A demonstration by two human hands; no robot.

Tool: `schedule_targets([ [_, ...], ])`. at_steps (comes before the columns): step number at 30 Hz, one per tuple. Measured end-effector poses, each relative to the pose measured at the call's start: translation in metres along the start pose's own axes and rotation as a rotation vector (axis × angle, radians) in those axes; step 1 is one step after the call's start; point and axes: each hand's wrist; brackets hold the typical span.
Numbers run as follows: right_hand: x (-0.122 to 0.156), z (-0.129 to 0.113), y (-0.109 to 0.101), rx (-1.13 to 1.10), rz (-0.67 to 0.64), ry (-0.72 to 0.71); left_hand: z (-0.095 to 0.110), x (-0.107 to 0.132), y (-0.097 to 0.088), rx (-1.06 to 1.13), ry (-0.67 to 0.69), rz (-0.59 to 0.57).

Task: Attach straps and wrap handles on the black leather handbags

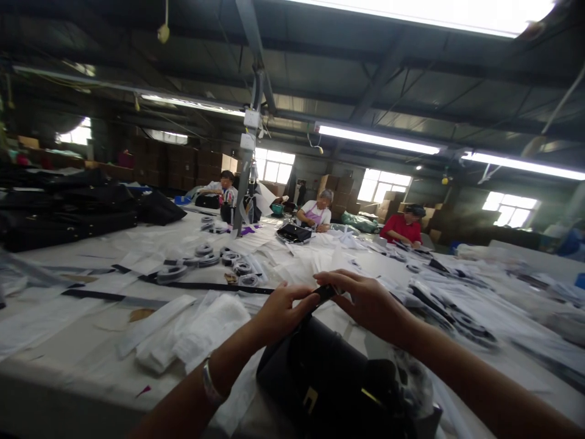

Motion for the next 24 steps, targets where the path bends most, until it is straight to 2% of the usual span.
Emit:
schedule_targets([
  [3,0.007,0.000,-0.004,0.173,0.029,-0.014,0.000,-0.013,0.001,0.053,-0.041,-0.094],
  [6,0.021,-0.013,0.000,0.246,0.217,0.131,-0.006,-0.022,0.002,0.025,-0.127,-0.088],
  [8,0.031,-0.026,0.011,0.146,0.242,0.273,-0.007,-0.027,0.005,0.052,-0.150,-0.104],
  [12,0.040,-0.036,0.042,-0.220,0.040,0.563,0.005,-0.037,0.015,0.341,-0.192,-0.178],
  [15,0.035,-0.024,0.055,-0.357,0.097,0.683,0.023,-0.042,0.020,0.543,-0.214,-0.157],
  [17,0.029,-0.014,0.055,-0.417,0.147,0.695,0.032,-0.043,0.020,0.615,-0.221,-0.108],
  [19,0.022,-0.005,0.053,-0.534,0.135,0.654,0.035,-0.042,0.017,0.670,-0.231,-0.060],
  [21,0.015,0.001,0.052,-0.646,0.089,0.616,0.031,-0.041,0.013,0.715,-0.235,-0.025],
  [24,-0.001,0.007,0.051,-0.686,0.046,0.563,0.024,-0.039,0.007,0.786,-0.237,0.062],
])
Point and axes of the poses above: each hand's wrist, its own x-axis away from the middle knuckle, its own y-axis out of the palm, z = x × y, and after that the axes turned 7 degrees about -x, right-handed
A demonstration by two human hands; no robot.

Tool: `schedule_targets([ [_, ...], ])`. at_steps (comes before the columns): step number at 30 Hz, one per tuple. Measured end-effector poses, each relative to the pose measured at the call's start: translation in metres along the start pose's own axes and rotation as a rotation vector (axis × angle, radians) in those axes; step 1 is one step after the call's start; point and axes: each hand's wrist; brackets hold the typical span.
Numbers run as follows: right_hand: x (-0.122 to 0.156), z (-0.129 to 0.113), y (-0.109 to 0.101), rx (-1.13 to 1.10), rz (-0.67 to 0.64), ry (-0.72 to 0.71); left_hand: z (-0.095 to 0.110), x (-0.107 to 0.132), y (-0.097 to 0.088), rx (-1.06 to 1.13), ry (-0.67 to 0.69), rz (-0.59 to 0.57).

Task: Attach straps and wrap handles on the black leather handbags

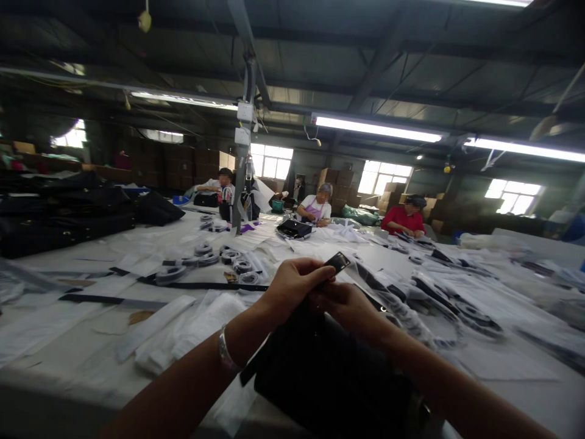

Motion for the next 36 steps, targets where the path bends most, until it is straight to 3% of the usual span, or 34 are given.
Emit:
schedule_targets([
  [4,-0.031,-0.021,-0.003,-0.023,-0.093,-0.117,0.012,-0.006,-0.007,0.186,0.040,0.199],
  [8,-0.057,-0.053,-0.017,0.034,-0.292,-0.191,0.028,-0.013,-0.005,0.406,0.102,0.390],
  [10,-0.058,-0.063,-0.025,0.075,-0.385,-0.194,0.027,-0.011,0.000,0.520,0.129,0.464],
  [13,-0.041,-0.058,-0.028,0.110,-0.402,-0.144,0.014,-0.001,0.009,0.622,0.117,0.492],
  [17,0.001,-0.023,-0.022,0.169,-0.286,-0.101,-0.021,0.022,0.021,0.607,-0.020,0.396],
  [22,0.051,0.028,-0.006,0.191,-0.085,-0.054,-0.062,0.038,0.035,0.367,-0.161,0.238],
  [26,0.074,0.047,0.003,0.112,0.122,0.018,-0.067,0.036,0.045,0.139,-0.089,0.176],
  [29,0.084,0.049,0.005,0.094,0.183,-0.010,-0.059,0.043,0.046,-0.063,-0.033,0.082],
  [31,0.090,0.049,0.007,0.077,0.206,-0.056,-0.056,0.060,0.044,-0.220,0.019,0.144],
  [34,0.097,0.051,0.014,0.071,0.316,-0.099,-0.064,0.099,0.044,-0.477,0.063,0.413],
  [36,0.100,0.053,0.022,0.079,0.404,-0.104,-0.075,0.126,0.047,-0.624,0.015,0.447],
])
Point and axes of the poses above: each hand's wrist, its own x-axis away from the middle knuckle, its own y-axis out of the palm, z = x × y, and after that the axes turned 7 degrees about -x, right-handed
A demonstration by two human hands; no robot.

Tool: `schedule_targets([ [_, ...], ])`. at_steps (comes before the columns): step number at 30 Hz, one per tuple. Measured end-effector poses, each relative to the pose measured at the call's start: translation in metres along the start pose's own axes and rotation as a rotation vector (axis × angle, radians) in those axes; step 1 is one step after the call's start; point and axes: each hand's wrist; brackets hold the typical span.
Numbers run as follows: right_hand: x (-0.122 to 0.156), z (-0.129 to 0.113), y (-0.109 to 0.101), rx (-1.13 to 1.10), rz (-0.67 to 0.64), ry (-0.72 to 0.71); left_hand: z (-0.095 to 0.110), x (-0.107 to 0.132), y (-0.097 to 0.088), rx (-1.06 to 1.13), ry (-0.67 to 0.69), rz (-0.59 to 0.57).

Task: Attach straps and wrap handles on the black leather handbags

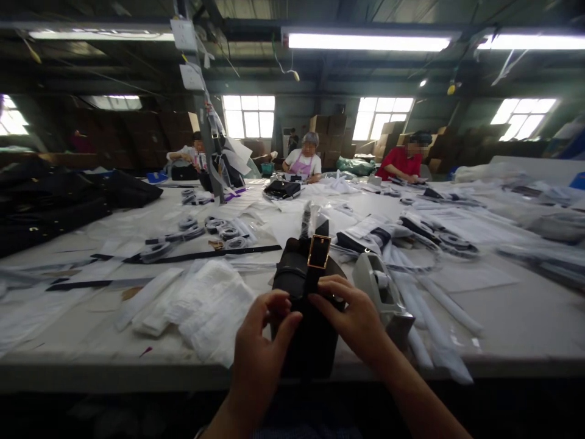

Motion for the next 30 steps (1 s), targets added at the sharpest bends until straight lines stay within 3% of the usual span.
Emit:
schedule_targets([
  [3,0.009,-0.002,0.010,-0.021,0.087,-0.008,-0.013,0.028,0.005,-0.150,0.013,-0.067],
  [8,0.016,-0.005,0.013,-0.040,0.072,-0.054,-0.018,0.037,0.015,-0.341,0.078,0.027],
  [14,0.017,0.000,-0.002,0.174,-0.081,-0.050,-0.016,0.037,0.023,-0.555,0.177,0.033],
  [18,0.002,-0.003,-0.019,0.248,-0.283,0.004,-0.016,0.035,0.028,-0.564,0.198,0.073],
  [22,-0.019,-0.001,-0.029,0.060,-0.491,0.060,-0.020,0.035,0.020,-0.510,0.245,0.060],
  [26,-0.030,0.007,-0.026,-0.120,-0.565,0.125,-0.022,0.033,0.003,-0.461,0.262,0.019],
  [30,-0.030,0.008,-0.019,-0.192,-0.592,0.170,-0.015,0.028,-0.009,-0.365,0.180,-0.019],
])
Point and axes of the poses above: each hand's wrist, its own x-axis away from the middle knuckle, its own y-axis out of the palm, z = x × y, and after that the axes turned 7 degrees about -x, right-handed
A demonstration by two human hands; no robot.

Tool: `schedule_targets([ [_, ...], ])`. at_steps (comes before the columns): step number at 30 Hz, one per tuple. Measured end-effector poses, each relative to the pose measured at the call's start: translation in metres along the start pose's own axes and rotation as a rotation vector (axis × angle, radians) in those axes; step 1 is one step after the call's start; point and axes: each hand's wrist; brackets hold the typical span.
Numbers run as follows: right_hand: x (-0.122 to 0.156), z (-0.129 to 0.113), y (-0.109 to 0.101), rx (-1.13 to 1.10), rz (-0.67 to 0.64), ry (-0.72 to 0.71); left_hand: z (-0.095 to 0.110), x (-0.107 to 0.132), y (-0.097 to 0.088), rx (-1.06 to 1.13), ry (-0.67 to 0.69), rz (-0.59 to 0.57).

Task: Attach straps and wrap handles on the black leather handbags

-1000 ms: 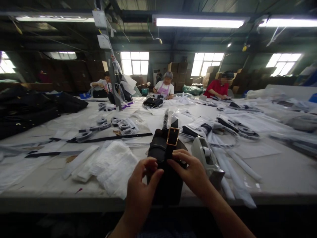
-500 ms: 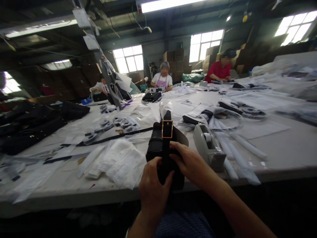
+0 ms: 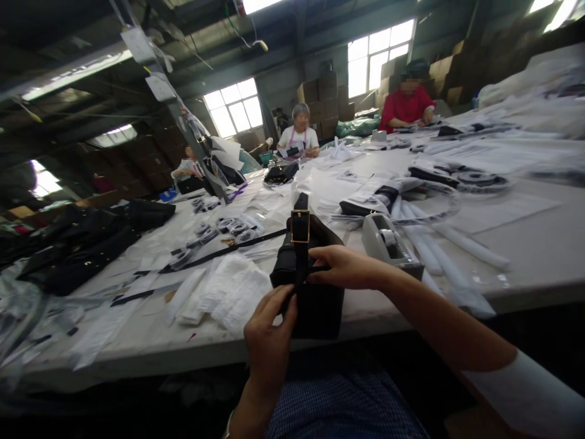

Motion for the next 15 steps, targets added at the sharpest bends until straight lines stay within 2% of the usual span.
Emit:
schedule_targets([
  [3,-0.001,-0.004,0.011,0.017,0.054,-0.028,0.001,-0.004,-0.006,0.041,-0.042,0.025],
  [9,-0.008,-0.010,0.037,0.065,0.199,-0.072,-0.006,-0.006,-0.007,0.031,-0.029,0.111],
  [15,-0.017,-0.012,0.050,0.108,0.270,-0.091,-0.016,-0.010,-0.003,-0.019,0.094,0.237],
])
Point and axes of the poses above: each hand's wrist, its own x-axis away from the middle knuckle, its own y-axis out of the palm, z = x × y, and after that the axes turned 7 degrees about -x, right-handed
